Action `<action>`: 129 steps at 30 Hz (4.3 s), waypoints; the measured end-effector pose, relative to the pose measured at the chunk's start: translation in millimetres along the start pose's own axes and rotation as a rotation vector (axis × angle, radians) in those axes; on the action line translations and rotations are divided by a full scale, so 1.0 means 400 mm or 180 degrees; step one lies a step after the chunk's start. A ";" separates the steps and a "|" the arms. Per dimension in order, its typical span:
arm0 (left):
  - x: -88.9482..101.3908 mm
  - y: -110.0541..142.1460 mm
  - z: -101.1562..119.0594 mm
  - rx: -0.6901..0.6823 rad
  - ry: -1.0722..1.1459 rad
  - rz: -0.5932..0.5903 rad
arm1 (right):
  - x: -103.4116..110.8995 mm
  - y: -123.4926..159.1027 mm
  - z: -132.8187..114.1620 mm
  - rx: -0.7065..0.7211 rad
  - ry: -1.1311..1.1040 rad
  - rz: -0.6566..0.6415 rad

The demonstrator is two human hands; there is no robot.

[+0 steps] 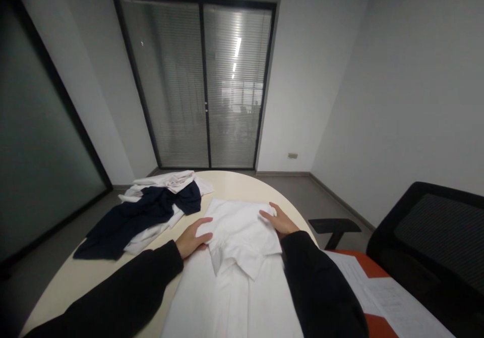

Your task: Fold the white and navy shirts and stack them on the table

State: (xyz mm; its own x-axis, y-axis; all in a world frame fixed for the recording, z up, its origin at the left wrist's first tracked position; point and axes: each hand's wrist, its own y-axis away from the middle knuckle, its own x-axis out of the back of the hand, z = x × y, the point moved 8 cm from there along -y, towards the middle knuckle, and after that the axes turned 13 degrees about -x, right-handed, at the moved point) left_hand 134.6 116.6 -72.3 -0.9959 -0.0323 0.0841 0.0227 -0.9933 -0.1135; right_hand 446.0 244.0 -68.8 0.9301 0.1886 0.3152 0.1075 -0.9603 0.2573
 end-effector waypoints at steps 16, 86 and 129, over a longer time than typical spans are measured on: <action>-0.029 0.013 -0.003 -0.0225 0.0219 -0.0315 | -0.046 0.174 -0.067 0.1133 0.2311 0.0246; -0.078 0.032 0.212 -0.3296 -0.4073 -0.0049 | -0.132 0.311 -0.149 0.2423 0.3855 0.1557; -0.024 -0.057 0.028 -0.3576 -0.3679 -0.1016 | -0.172 0.247 -0.150 0.3202 0.3704 0.1661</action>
State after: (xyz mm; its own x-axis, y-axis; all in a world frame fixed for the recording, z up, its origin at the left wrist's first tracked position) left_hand 144.6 138.2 -59.3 -0.3463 -0.4274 0.8351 -0.7429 -0.4187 -0.5223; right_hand 371.6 148.4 -10.1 0.2330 -0.5869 0.7754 0.4911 -0.6172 -0.6147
